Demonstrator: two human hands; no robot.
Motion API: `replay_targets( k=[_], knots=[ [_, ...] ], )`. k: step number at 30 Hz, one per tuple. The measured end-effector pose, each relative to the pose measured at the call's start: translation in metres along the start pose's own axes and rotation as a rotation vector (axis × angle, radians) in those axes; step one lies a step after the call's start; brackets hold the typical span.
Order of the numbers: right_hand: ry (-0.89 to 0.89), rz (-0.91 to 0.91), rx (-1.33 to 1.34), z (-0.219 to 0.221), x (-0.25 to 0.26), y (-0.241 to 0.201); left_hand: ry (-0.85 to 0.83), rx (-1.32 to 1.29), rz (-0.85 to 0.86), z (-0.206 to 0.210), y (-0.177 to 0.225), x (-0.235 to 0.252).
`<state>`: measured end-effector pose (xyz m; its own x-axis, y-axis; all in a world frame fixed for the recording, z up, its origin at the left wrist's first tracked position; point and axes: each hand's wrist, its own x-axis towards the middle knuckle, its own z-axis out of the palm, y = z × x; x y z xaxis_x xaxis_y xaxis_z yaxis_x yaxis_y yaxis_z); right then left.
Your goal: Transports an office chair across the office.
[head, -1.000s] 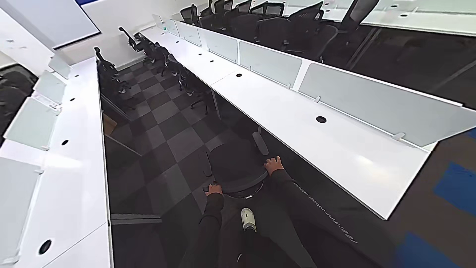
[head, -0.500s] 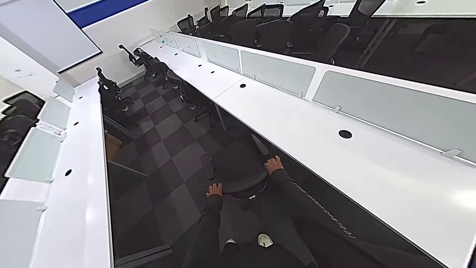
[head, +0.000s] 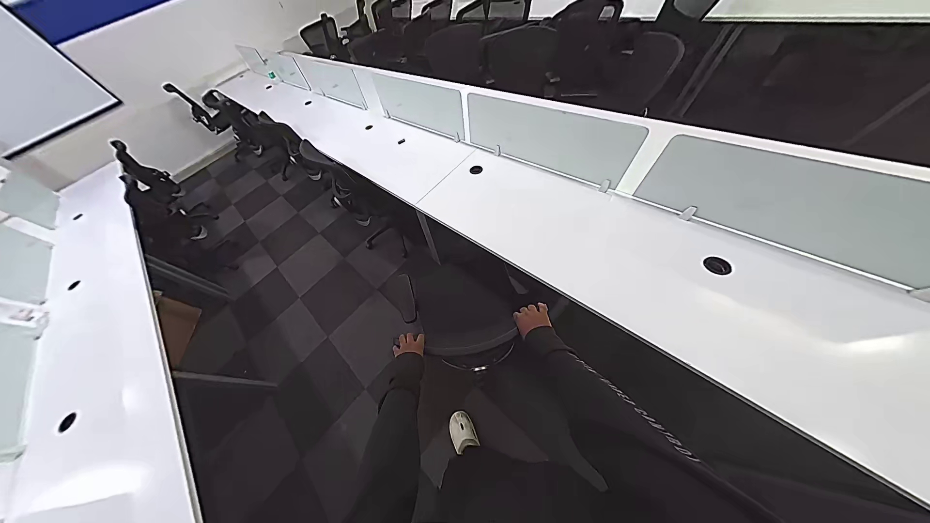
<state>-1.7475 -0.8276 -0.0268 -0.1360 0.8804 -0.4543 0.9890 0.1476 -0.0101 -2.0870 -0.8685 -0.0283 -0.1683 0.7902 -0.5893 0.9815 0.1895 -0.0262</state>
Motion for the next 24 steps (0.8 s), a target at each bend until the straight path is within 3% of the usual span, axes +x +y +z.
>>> replay_targets(
  k=[4,9,12,15,18,24],
  knots=[
    [-0.024,0.013,-0.021,-0.011,0.023,-0.034,0.018,0.079,0.02,-0.035,-0.03,0.05],
    [-0.149,-0.098,-0.099,-0.028,0.037,-0.071,-0.003,0.144,-0.038,-0.056,-0.05,0.098],
    [-0.204,-0.201,-0.085,-0.03,0.042,-0.068,-0.015,0.136,-0.017,-0.066,-0.056,0.115],
    [-0.219,-0.26,0.003,-0.024,0.05,-0.063,0.136,0.023,0.091,-0.06,-0.083,0.112],
    [-0.196,-0.246,0.048,-0.021,0.051,-0.064,0.234,-0.015,0.121,-0.052,-0.091,0.118],
    [-0.169,-0.186,0.15,-0.018,0.054,-0.071,0.227,0.062,0.186,-0.062,-0.097,0.15]
  ],
)
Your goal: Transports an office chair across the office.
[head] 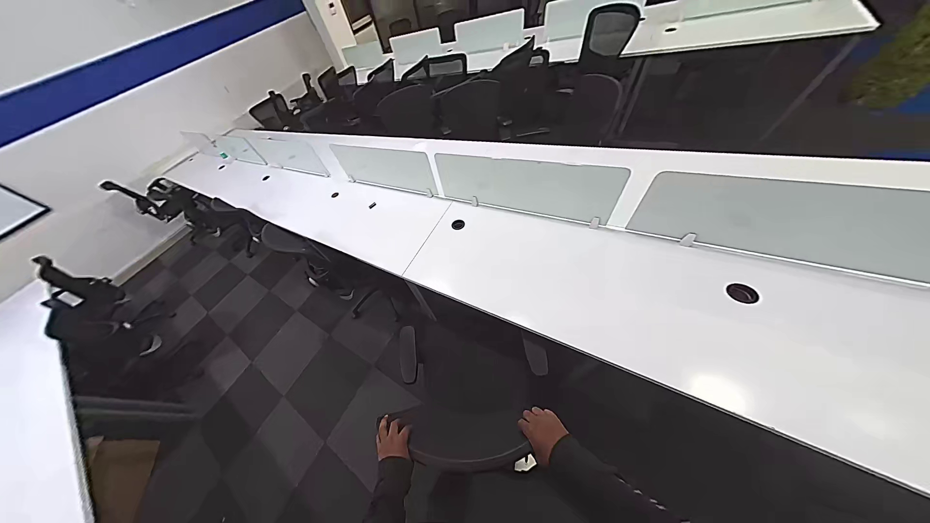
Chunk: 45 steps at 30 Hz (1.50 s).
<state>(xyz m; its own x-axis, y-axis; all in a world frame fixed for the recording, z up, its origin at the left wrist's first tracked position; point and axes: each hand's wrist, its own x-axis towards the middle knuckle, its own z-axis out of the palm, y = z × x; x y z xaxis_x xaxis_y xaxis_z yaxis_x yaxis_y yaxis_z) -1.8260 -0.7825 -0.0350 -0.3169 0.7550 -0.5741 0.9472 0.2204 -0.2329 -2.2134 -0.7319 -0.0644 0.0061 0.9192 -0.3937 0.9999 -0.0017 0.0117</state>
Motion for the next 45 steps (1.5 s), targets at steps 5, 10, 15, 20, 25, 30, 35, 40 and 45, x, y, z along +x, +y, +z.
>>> replay_targets(
  k=[5,10,15,20,25,30,35,40,45],
  knots=[
    [0.031,-0.01,0.074,0.003,0.015,-0.024,-0.09,0.145,0.086,-0.021,-0.03,0.046],
    [0.021,0.053,0.185,-0.007,0.04,-0.05,-0.137,0.241,0.201,-0.061,-0.045,0.111],
    [0.011,0.17,0.264,-0.023,0.071,-0.081,-0.151,0.28,0.318,-0.097,-0.055,0.178],
    [0.093,0.294,0.292,-0.039,0.098,-0.094,-0.144,0.291,0.403,-0.12,-0.049,0.235],
    [0.096,0.404,0.283,-0.06,0.119,-0.088,-0.159,0.308,0.434,-0.141,-0.025,0.277],
    [0.144,0.477,0.253,-0.08,0.132,-0.065,-0.164,0.358,0.433,-0.154,0.008,0.306],
    [0.162,0.523,0.22,-0.099,0.141,-0.03,-0.167,0.339,0.424,-0.164,0.045,0.324],
    [0.157,0.562,0.233,-0.114,0.149,-0.008,-0.126,0.34,0.43,-0.171,0.071,0.343],
    [0.161,0.581,0.225,-0.123,0.161,-0.006,-0.118,0.365,0.445,-0.183,0.08,0.36]
  ],
)
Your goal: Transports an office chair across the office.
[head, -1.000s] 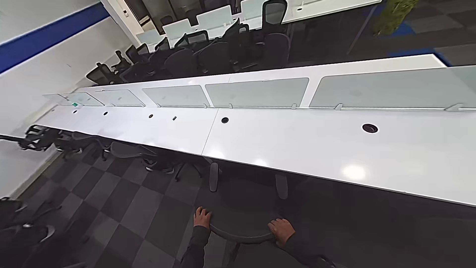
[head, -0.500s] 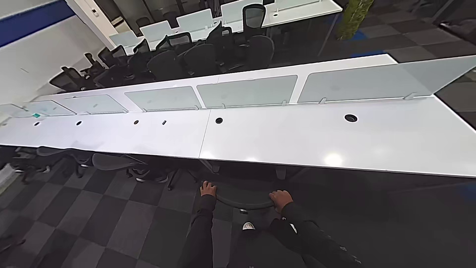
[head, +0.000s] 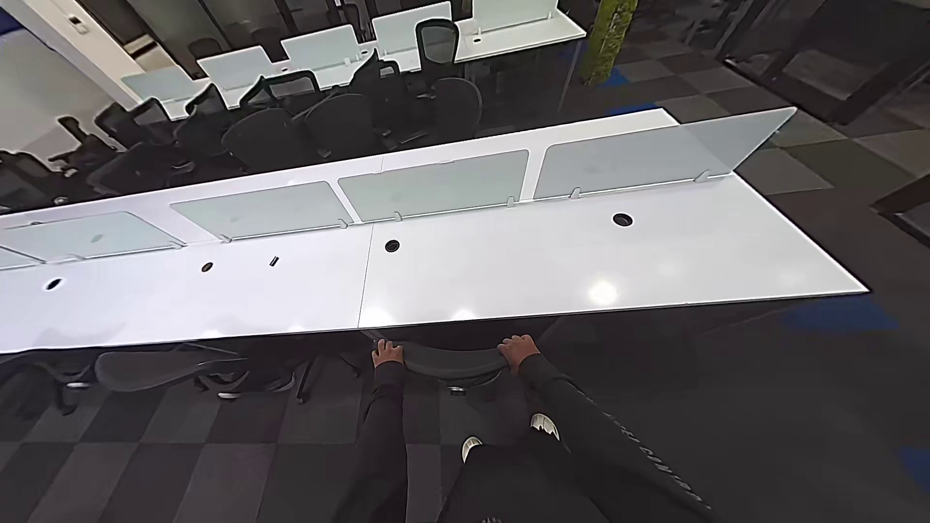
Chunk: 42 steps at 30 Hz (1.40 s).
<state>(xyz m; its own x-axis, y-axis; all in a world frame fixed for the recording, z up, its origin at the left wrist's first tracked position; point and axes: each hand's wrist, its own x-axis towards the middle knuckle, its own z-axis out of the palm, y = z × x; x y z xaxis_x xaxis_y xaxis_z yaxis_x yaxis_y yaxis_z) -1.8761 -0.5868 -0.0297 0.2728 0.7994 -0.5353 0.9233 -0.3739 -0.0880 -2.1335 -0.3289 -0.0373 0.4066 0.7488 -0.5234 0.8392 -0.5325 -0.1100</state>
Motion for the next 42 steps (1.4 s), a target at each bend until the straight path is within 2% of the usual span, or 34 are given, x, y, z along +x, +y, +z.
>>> replay_targets(
  k=[9,18,26,42],
  knots=[
    [-0.005,0.075,0.015,-0.001,0.003,-0.008,0.01,-0.014,-0.004,-0.002,-0.003,-0.001],
    [-0.048,0.377,0.219,0.005,-0.013,-0.033,-0.008,0.003,-0.039,0.019,-0.001,-0.036],
    [-0.064,0.337,0.236,0.003,-0.014,-0.017,-0.045,0.008,-0.084,0.018,0.012,-0.048],
    [-0.037,0.323,0.22,0.006,-0.017,-0.015,-0.043,-0.008,-0.075,0.017,0.012,-0.054]
  ],
)
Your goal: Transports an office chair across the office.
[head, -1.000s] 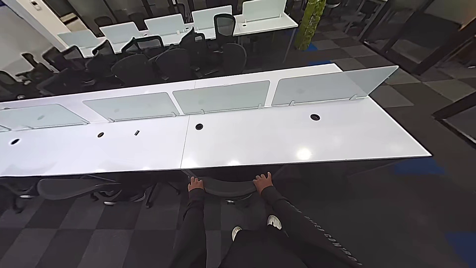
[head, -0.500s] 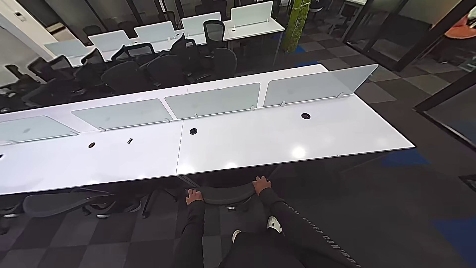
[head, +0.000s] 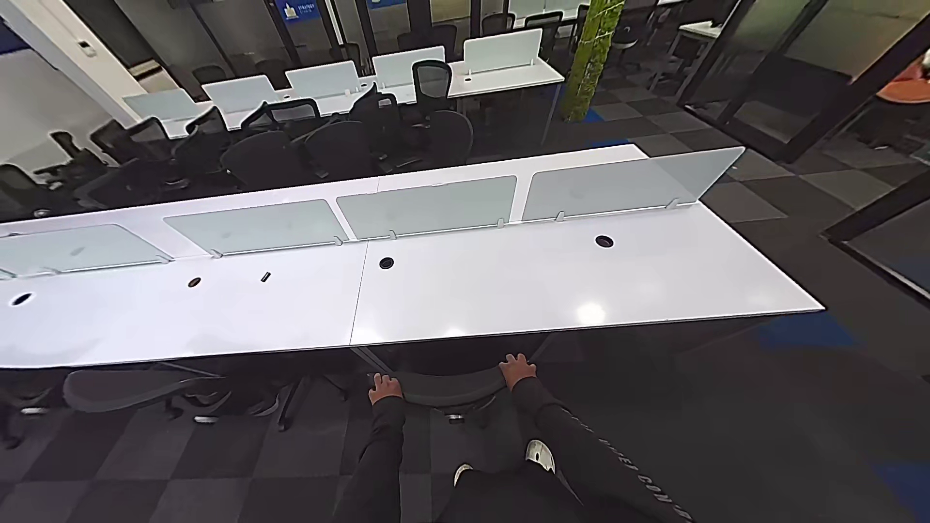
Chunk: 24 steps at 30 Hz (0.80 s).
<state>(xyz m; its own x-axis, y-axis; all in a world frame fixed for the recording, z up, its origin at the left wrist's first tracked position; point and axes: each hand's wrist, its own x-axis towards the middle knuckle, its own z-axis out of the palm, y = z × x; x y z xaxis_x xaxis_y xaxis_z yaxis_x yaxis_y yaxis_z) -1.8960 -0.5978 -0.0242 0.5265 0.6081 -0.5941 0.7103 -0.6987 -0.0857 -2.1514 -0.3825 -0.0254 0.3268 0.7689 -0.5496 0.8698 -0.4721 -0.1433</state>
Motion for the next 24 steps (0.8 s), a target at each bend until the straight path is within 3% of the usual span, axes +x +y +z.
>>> replay_targets(
  k=[18,22,24],
  knots=[
    [0.021,0.005,-0.004,0.003,0.0,0.0,0.093,-0.096,0.026,0.017,-0.007,0.01],
    [0.081,-0.012,0.056,0.007,0.0,0.003,0.292,-0.226,0.06,0.034,-0.011,0.011],
    [0.211,-0.038,0.177,0.017,-0.004,0.013,0.425,-0.334,-0.028,0.04,-0.009,0.001]
  ],
)
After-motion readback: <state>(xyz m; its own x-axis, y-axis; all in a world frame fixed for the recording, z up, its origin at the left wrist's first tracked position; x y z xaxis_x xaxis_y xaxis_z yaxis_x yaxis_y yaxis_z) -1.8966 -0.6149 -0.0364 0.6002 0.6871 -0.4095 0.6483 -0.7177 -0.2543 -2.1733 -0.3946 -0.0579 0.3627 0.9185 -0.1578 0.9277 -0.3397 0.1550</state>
